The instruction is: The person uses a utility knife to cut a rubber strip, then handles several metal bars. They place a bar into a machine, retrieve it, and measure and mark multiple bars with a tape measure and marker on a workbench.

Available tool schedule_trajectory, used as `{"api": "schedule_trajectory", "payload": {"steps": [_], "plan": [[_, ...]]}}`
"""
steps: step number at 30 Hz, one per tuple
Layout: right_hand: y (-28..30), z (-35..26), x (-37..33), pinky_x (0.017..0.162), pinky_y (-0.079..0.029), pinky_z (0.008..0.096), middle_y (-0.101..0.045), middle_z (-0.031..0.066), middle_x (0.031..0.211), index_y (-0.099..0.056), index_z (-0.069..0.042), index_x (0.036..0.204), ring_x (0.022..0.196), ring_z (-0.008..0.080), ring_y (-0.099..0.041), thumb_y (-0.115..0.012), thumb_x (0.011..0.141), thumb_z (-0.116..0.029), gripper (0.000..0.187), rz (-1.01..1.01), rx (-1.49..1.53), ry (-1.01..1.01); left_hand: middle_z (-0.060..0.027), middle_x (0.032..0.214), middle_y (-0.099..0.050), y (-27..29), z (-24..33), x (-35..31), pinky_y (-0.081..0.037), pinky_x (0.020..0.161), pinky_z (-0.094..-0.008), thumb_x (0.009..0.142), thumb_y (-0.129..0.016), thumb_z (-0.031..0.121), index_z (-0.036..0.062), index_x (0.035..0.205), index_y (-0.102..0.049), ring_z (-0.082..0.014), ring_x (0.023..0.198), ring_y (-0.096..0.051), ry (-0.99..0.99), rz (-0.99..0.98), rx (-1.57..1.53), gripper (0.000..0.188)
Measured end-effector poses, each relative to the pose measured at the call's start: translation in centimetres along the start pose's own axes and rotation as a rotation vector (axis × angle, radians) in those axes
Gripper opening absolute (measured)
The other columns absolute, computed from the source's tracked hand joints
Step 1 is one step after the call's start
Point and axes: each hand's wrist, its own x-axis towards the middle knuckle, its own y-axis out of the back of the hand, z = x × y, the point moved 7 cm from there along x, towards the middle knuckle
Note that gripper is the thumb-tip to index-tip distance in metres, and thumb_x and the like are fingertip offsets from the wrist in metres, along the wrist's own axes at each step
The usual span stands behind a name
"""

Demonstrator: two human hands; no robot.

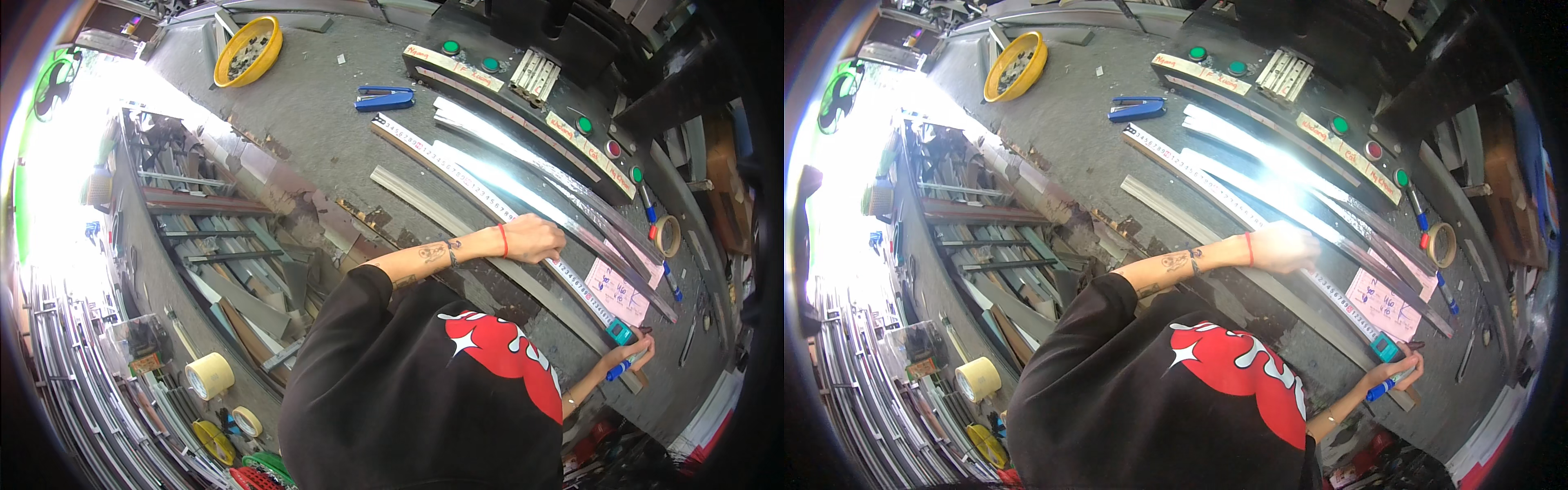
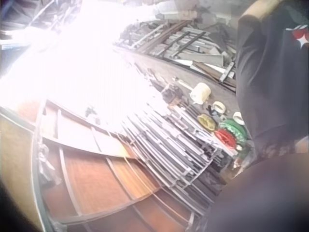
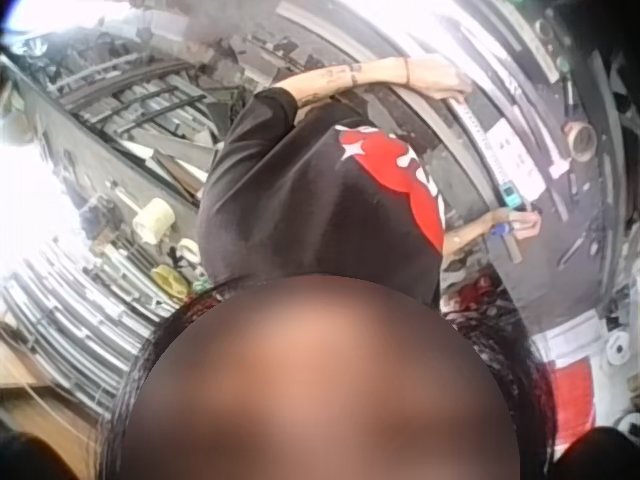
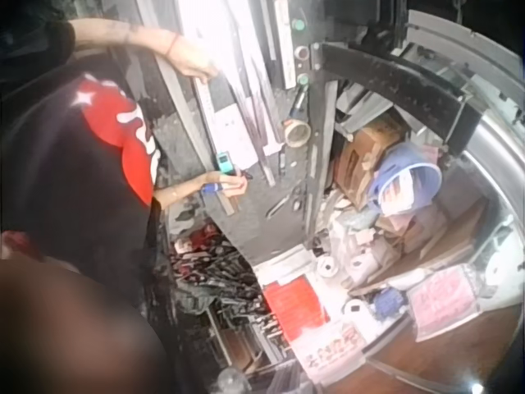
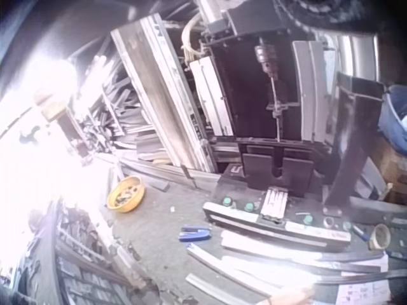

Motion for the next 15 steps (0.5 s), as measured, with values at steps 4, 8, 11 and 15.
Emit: {"api": "schedule_trajectory", "payload": {"steps": [4, 8, 11, 15], "plan": [[-0.1, -0.5, 0.0, 0.077, -0.047, 0.0324, -0.062, 0.0135, 0.083, -0.051, 0.007, 0.098, 0.075, 0.0196, -0.06, -0.047, 0.097, -0.022, 0.029, -0.01, -0.015, -0.008, -0.0068, 0.083, -0.058, 0.2, 0.2, -0.2, -0.051, 0.064, -0.0371, 0.084, -0.058, 0.029, 0.0086, 0.082, -0.057, -0.0253, 0.08, -0.06, -0.044, 0.055, 0.06, 0.021], [0.3, -2.3, 0.0, 0.079, -0.045, 0.0347, -0.064, 0.0088, 0.083, -0.053, 0.002, 0.098, 0.081, 0.02, -0.059, -0.05, 0.096, -0.021, 0.024, -0.013, -0.07, 0.02, -0.0067, 0.079, -0.056, 0.2, 0.8, -0.3, -0.05, 0.057, -0.0354, 0.084, -0.059, 0.029, 0.0089, 0.081, -0.056, -0.0243, 0.074, -0.059, -0.153, 0.111, 0.161, 0.021], [0.4, -4.0, 0.3, 0.079, -0.046, 0.0333, -0.063, 0.0107, 0.087, -0.052, 0.003, 0.1, 0.08, 0.0188, -0.059, -0.049, 0.096, -0.02, 0.023, -0.024, -0.053, 0.01, -0.0062, 0.074, -0.053, 0.2, 0.6, -0.3, -0.047, 0.054, -0.0359, 0.086, -0.059, 0.028, 0.0088, 0.081, -0.054, -0.0238, 0.069, -0.057, -0.134, 0.1, 0.117, 0.02], [-0.2, -7.2, 0.1, 0.075, -0.048, 0.0319, -0.062, 0.0121, 0.086, -0.051, 0.002, 0.101, 0.08, 0.0171, -0.059, -0.05, 0.096, -0.018, 0.021, 0.104, 0.009, 0.017, -0.0059, 0.074, -0.052, 0.5, 0.8, -0.3, -0.046, 0.057, -0.035, 0.086, -0.059, 0.026, 0.0083, 0.079, -0.054, -0.0233, 0.071, -0.057, -0.151, 0.1, 0.094, 0.019]]}}
